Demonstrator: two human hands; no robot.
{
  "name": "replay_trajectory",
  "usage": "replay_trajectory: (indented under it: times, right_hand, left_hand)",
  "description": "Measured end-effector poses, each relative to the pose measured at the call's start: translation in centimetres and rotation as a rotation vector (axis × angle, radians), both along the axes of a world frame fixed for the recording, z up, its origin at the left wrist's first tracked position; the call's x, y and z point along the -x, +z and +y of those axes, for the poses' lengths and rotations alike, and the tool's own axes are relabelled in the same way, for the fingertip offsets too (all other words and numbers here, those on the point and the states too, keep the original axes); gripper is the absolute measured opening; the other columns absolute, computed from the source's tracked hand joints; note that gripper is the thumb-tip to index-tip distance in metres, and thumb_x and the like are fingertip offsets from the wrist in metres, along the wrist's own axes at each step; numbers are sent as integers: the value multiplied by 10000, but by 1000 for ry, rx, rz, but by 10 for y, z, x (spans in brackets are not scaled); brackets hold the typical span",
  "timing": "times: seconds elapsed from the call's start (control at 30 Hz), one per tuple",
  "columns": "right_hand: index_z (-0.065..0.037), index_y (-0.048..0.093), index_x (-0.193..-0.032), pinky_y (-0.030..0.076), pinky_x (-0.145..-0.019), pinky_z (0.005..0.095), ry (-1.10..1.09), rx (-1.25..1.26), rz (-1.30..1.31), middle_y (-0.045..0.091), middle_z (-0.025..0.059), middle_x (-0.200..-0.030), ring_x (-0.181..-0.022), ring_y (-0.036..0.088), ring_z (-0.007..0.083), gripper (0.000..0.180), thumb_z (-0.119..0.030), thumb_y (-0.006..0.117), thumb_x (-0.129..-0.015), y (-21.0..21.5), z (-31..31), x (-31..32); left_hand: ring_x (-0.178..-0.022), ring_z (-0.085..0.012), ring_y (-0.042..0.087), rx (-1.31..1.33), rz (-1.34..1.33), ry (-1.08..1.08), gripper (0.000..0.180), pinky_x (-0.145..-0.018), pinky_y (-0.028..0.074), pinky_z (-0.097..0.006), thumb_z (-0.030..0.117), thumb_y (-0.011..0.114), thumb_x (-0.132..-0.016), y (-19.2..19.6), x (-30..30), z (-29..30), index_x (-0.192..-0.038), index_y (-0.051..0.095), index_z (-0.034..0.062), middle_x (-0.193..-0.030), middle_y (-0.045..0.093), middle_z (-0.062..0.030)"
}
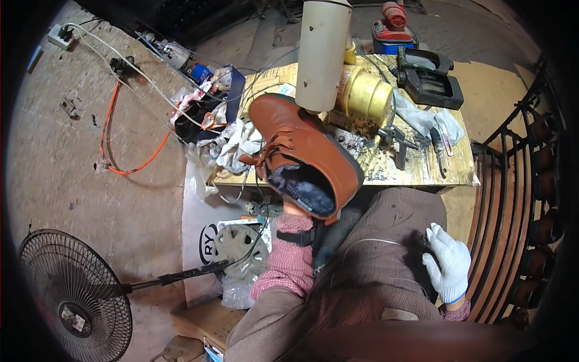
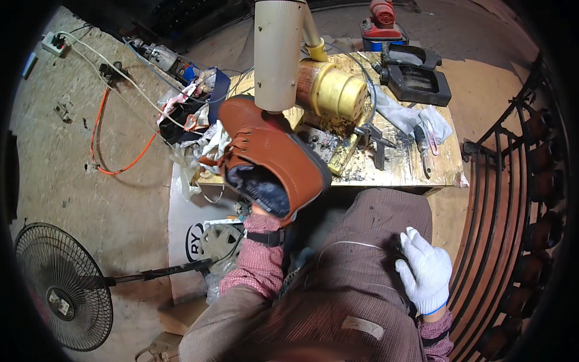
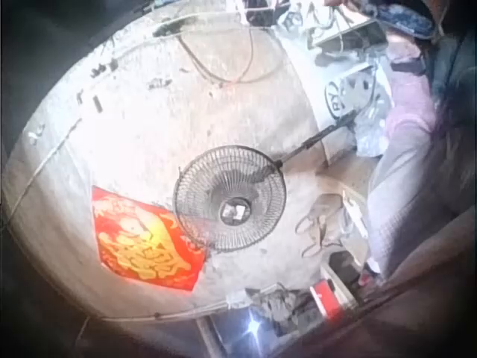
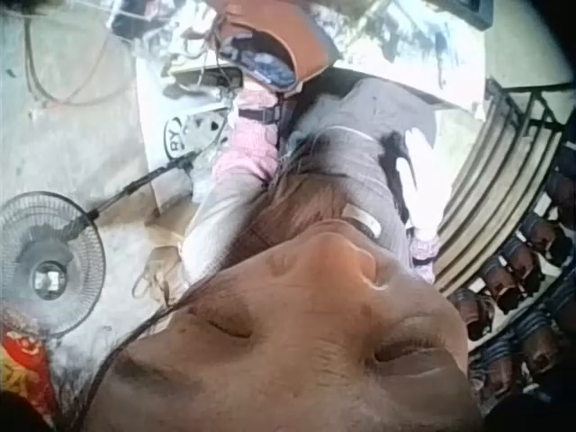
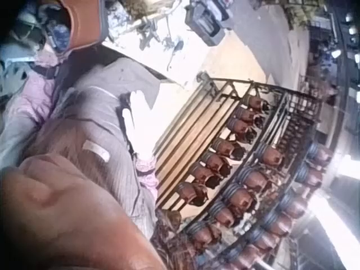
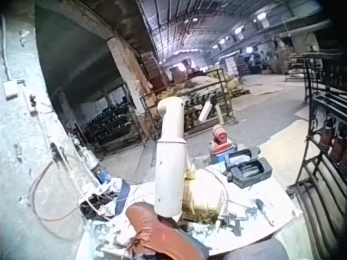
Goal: The person takes a shoe from a rack, holds it under a heating element, and brushes the surface with a handheld tool. They then wipe the shoe with a cloth, spray it with a nozzle, and return it to the rack before repeating the process.
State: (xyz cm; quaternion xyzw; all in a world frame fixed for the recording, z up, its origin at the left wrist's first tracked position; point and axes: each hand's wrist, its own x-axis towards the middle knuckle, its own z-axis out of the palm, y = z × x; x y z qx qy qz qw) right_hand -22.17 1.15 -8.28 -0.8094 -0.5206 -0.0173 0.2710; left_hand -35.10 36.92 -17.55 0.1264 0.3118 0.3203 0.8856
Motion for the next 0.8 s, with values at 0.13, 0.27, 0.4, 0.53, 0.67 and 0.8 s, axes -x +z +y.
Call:
replay_trajectory:
  times: [0.13, 0.27, 0.4, 0.53, 0.67, 0.8]
  right_hand:
    - [-25, 685, -1283, 535, -818, 425, -17, -45, 43, 697, 207, -1284, -991, 705, 369, 438, -197, 731, -882, 1, 2, -3]
    - [-37, 694, -1294, 532, -854, 415, -9, -45, 83, 694, 196, -1308, -1071, 703, 354, 442, -198, 734, -884, -3, 10, -2]
    - [-41, 698, -1290, 529, -864, 415, 3, -20, 108, 697, 194, -1301, -1078, 701, 347, 427, -194, 726, -892, -3, 8, 0]
    - [-50, 699, -1291, 531, -863, 416, -54, 15, 82, 701, 184, -1295, -1067, 702, 348, 423, -192, 725, -894, -15, -2, 4]
    - [-55, 698, -1287, 535, -877, 422, -106, 36, 106, 699, 180, -1297, -1065, 696, 359, 418, -201, 726, -895, -27, -10, 2]
    - [-55, 699, -1280, 535, -893, 424, -110, 50, 137, 697, 184, -1294, -1071, 691, 365, 412, -197, 723, -894, -29, -6, -8]
  left_hand:
    - [-1374, -362, 515, -95, -402, -160, 781, -1189, 398, -551, 677, 490, -995, 4, 17, -22, -1525, 449, 105, -1501, 536, -129]
    - [-1411, -327, 478, -552, -199, -300, 1020, -1204, 386, -472, 860, 361, -927, -1, 16, -30, -1615, 328, 107, -1604, 428, -116]
    - [-1363, -292, 528, -354, 110, -146, 893, -1163, 438, -445, 772, 385, -988, 37, -8, -45, -1589, 367, 112, -1543, 498, -110]
    - [-1400, -268, 497, -452, 188, -106, 815, -1180, 420, -432, 678, 392, -1046, 48, -19, -27, -1620, 309, 104, -1590, 445, -104]
    - [-1415, -265, 460, -575, 257, -58, 871, -1153, 423, -413, 641, 442, -1054, 27, -20, -3, -1656, 180, 69, -1616, 382, -140]
    - [-1353, -283, 513, -715, 536, 236, 896, -1119, 453, -418, 547, 571, -1040, 62, -33, 1, -1678, 115, 114, -1636, 341, -130]
